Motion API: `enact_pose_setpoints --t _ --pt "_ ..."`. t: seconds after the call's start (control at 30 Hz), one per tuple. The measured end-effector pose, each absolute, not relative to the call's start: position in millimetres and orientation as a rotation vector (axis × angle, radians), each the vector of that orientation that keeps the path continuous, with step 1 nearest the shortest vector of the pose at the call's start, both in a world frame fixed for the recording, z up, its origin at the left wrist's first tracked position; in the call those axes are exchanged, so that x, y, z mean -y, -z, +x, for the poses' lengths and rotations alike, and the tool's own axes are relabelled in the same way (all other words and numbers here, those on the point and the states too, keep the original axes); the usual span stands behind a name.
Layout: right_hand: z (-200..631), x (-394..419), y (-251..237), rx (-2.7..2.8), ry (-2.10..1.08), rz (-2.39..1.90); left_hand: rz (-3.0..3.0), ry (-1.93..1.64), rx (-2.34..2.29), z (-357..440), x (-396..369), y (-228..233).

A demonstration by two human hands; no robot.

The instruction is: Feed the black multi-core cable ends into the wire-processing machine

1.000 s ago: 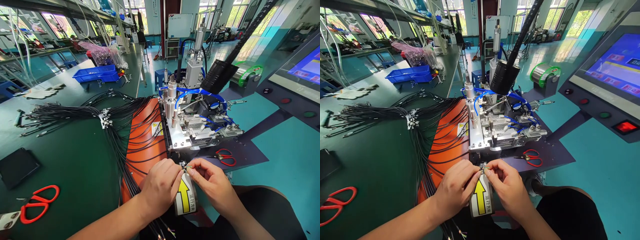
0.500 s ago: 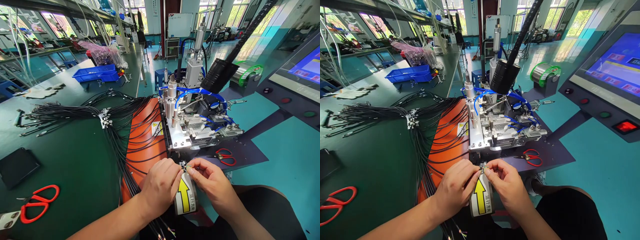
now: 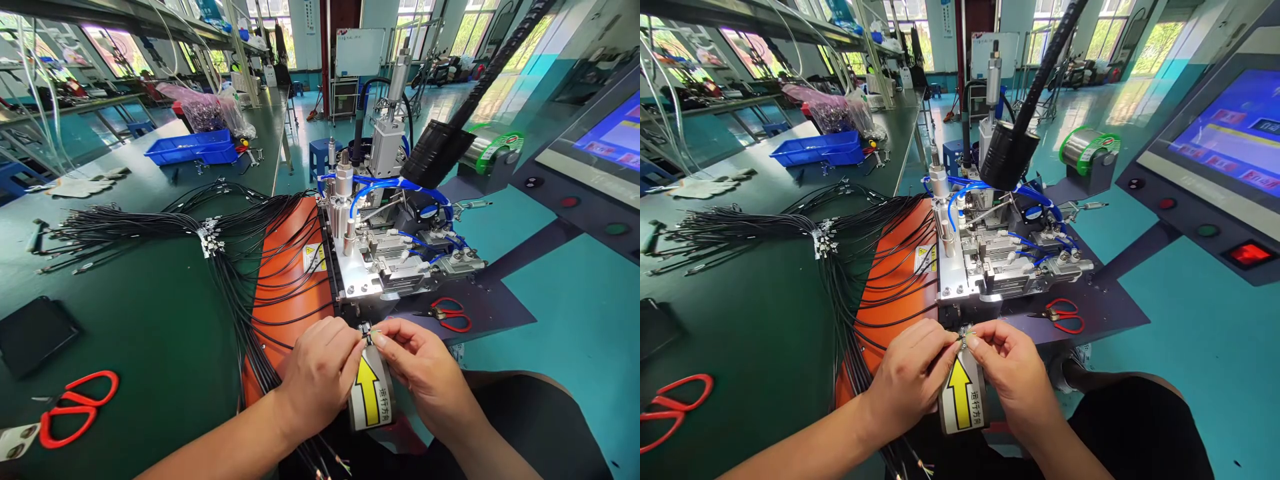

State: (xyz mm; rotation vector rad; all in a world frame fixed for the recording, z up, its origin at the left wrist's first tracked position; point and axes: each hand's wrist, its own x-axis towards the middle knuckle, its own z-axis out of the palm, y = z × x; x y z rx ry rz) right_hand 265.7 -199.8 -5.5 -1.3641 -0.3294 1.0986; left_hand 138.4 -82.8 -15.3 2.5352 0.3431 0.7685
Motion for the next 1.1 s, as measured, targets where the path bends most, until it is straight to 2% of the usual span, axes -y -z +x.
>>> enact_pose_setpoints --t 0.47,1.1 --pt "267 201 9 0.554 -0.873 -1.584 2.467 -0.770 -0.400 138 83 16" --pt "279 202 4 0.691 -0.913 -1.634 2.489 -0.698 -0.374 138 83 14"
